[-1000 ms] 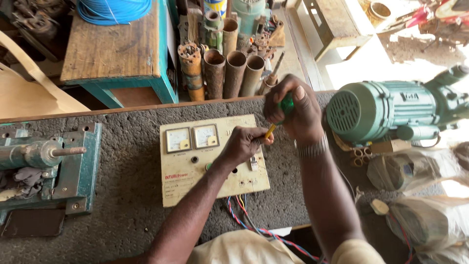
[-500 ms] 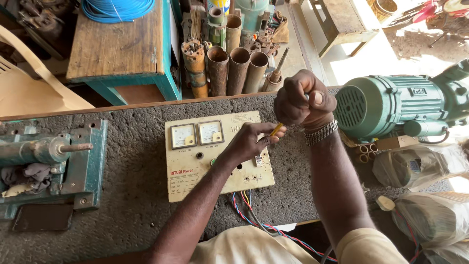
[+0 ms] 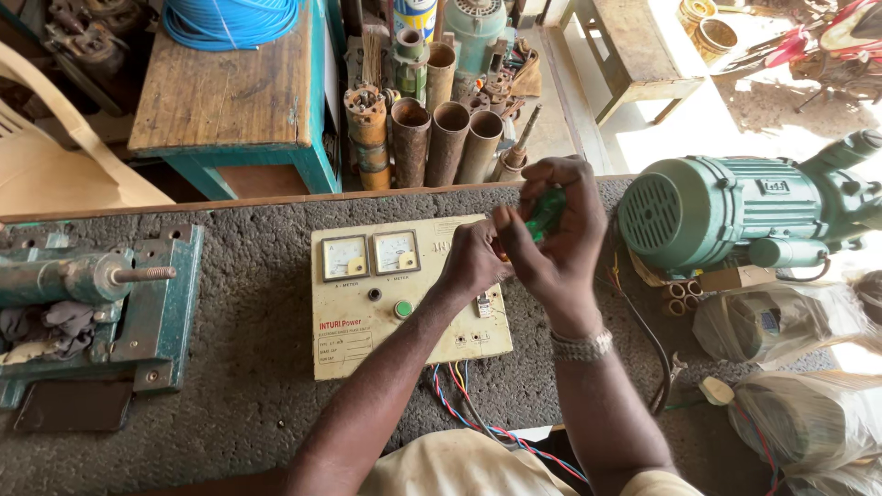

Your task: The person uses a screwdriver to open an electrical control box, adjusts internal components and wiring, and then closes the box. The person repeats the opening and closing process while manipulating the internal parts.

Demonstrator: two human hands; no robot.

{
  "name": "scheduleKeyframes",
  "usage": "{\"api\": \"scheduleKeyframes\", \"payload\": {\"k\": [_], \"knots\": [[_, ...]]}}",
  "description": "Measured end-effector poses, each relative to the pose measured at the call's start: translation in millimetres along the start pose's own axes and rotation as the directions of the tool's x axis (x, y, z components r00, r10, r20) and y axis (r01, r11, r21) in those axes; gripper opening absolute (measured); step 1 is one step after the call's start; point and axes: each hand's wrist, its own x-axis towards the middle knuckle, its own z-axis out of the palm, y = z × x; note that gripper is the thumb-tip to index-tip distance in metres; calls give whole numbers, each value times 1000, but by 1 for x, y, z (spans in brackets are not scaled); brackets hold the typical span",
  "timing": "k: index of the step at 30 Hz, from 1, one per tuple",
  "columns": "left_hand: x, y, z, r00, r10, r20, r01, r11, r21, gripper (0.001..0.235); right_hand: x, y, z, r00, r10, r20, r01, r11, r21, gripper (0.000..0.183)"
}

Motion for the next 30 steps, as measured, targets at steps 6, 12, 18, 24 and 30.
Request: {"api": "scheduleKeyframes", "payload": {"k": [6,12,18,24,30], "knots": [[-13,1,-13,939,209,273,-142,959,-247,35,10,46,-18,972,170,164,-232,823,519,23],[-9,-7,-18,975,154,159,-146,987,-60,26,-22,60,-17,916,267,301,-375,835,402,28],[-5,6,-12,991,129,-28,-130,990,-47,45,-63,63,-10,917,367,157,-396,885,244,24],[-2,-9,-5,993,14,121,-19,999,45,56,-70,63,-21,908,417,46,-413,907,-74,24],[-15,-23,-21,926,119,359,-102,993,-66,18,-64,55,-23,914,342,218,-352,936,7,27]]}}
